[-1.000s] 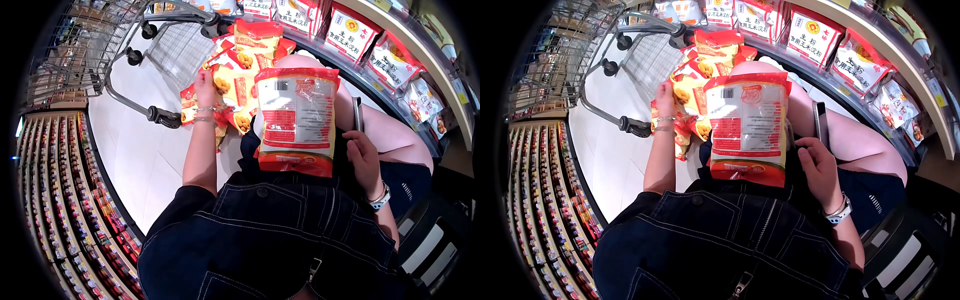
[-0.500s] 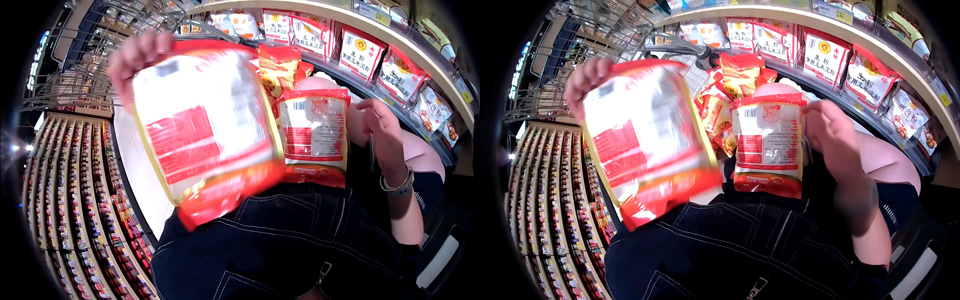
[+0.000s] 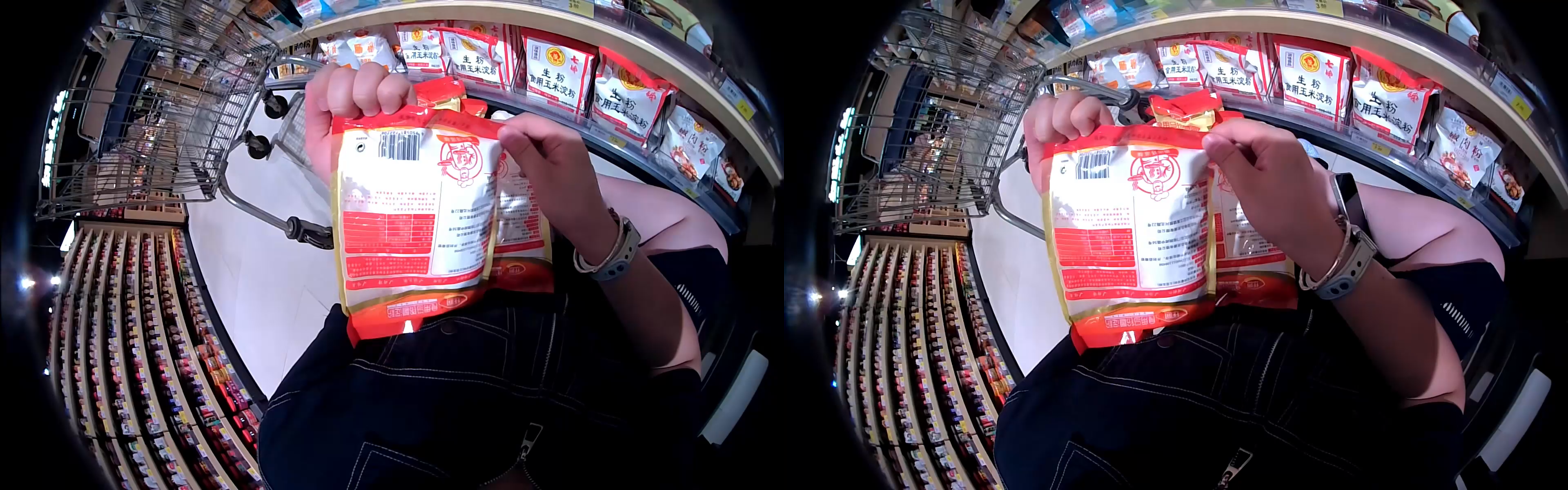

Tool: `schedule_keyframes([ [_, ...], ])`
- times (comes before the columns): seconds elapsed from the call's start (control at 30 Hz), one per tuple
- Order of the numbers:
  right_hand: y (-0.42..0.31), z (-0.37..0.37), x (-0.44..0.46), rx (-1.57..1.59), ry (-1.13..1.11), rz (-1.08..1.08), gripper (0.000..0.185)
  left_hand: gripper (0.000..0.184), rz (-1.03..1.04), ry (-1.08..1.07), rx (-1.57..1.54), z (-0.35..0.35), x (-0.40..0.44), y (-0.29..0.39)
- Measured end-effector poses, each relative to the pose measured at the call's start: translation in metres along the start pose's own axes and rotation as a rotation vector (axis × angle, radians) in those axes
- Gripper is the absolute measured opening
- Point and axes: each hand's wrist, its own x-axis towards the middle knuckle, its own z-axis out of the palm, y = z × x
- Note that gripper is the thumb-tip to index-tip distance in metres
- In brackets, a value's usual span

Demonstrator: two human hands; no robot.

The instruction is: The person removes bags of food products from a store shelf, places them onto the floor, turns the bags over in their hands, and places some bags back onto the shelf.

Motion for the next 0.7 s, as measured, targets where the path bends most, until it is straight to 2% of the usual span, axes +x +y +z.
schedule_keyframes([
  [0.1,0.016,-0.001,0.008,-0.038,0.071,-0.267,0.021,0.031,0.005,0.032,-0.013,-0.002,-0.003,0.000],
  [0.23,-0.013,-0.006,0.003,0.238,0.018,0.141,0.023,0.030,-0.025,0.084,-0.008,-0.014,-0.005,0.001],
  [0.3,-0.018,-0.012,0.007,0.288,0.001,0.306,0.023,0.028,-0.012,0.148,0.108,-0.028,-0.014,0.001],
  [0.33,-0.008,-0.011,0.014,0.425,0.013,0.381,0.020,0.028,-0.031,0.183,0.185,-0.039,-0.020,0.004],
  [0.43,0.032,-0.019,0.026,0.266,0.021,0.403,0.025,0.026,-0.182,0.256,0.387,-0.080,-0.045,0.015],
  [0.5,0.063,-0.023,0.023,0.047,0.046,0.350,0.023,0.024,-0.216,0.624,0.564,-0.093,-0.064,0.019],
  [0.53,0.074,-0.027,0.021,-0.058,0.033,0.353,0.019,0.013,-0.240,0.549,0.737,-0.112,-0.077,0.035],
  [0.6,0.083,-0.027,0.017,-0.178,0.057,0.368,0.020,0.005,-0.192,0.543,1.253,-0.077,-0.075,0.026],
  [0.63,0.081,-0.022,0.014,-0.284,0.146,0.285,0.021,0.006,-0.164,0.535,1.511,-0.055,-0.075,0.021],
  [0.67,0.078,-0.015,0.012,-0.388,0.231,0.200,0.023,0.019,-0.111,0.329,1.773,-0.042,-0.076,0.019],
  [0.7,0.076,-0.010,0.010,-0.490,0.313,0.110,0.024,0.026,-0.027,0.031,2.039,-0.016,-0.075,0.008],
])
